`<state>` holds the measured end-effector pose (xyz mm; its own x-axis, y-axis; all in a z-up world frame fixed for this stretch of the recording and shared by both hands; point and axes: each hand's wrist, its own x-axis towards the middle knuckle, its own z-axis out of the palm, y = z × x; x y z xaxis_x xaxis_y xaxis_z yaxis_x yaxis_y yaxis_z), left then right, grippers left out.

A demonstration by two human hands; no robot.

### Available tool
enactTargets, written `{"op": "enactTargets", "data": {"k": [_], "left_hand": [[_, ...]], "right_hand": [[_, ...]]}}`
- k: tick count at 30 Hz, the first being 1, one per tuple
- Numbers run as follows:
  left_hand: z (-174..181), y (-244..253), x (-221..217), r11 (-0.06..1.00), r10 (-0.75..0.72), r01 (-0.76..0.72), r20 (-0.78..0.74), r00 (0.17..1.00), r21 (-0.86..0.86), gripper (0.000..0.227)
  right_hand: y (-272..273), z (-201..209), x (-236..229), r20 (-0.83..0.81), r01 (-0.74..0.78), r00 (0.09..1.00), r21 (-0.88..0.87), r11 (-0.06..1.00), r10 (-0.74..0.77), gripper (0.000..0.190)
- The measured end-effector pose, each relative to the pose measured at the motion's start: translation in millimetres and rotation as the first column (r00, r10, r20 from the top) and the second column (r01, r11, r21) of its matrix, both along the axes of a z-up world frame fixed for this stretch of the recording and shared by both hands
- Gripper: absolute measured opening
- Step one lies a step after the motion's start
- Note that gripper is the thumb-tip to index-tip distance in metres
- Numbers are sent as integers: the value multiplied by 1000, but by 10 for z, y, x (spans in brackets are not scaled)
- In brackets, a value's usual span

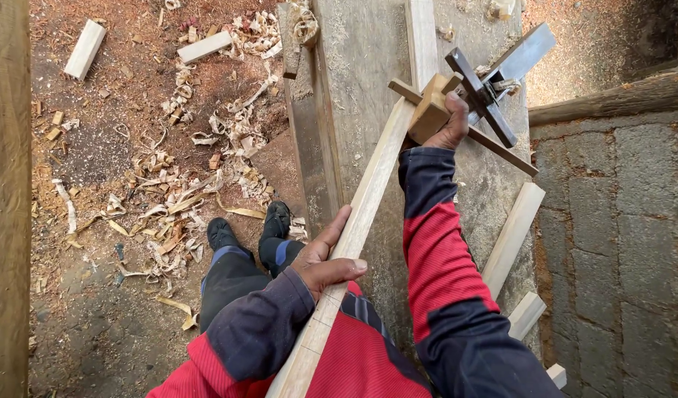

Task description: Using a marking gauge to scribe lines on wood planks for joinery.

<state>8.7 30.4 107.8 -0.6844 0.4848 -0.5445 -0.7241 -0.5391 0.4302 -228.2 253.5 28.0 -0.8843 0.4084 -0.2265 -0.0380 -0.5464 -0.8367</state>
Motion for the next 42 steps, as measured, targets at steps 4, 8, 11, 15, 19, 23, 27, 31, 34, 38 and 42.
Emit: {"op": "enactTargets", "data": {"k": [4,8,11,15,19,23,27,31,34,38,42], "left_hand": [[-406,12,130,1000,9,-10,29,1000,20,107],[-803,46,316,993,33,-53,184,982,104,106],[-919,72,376,989,47,-82,258,965,125,107],[-874,81,439,987,68,-100,241,968,124,107],[-833,73,394,989,66,-94,228,971,113,107],[-850,83,423,988,67,-100,262,963,117,106],[-752,72,394,986,63,-103,279,958,131,106],[-685,75,374,982,59,-112,317,947,152,107],[-760,105,445,981,55,-109,306,950,161,108],[-712,76,360,978,76,-128,292,953,164,108],[-638,37,404,987,30,-78,314,949,143,108]], "right_hand": [[30,-372,34,43,-7,999,49,999,5,47],[44,-896,247,163,-75,985,68,995,63,44],[-26,-1007,364,185,-108,978,65,992,94,45],[-126,-812,494,274,-91,959,64,994,70,45],[-34,-953,538,204,-137,973,130,982,109,47],[-38,-945,485,225,-118,970,114,986,90,53],[-224,-621,496,291,-143,952,146,979,96,56],[-127,-799,529,222,-145,967,86,986,123,58],[-23,-928,514,196,-149,970,26,988,141,54],[-209,-630,497,221,-195,962,159,968,157,56],[-146,-760,464,263,-180,954,121,976,143,62]]}}
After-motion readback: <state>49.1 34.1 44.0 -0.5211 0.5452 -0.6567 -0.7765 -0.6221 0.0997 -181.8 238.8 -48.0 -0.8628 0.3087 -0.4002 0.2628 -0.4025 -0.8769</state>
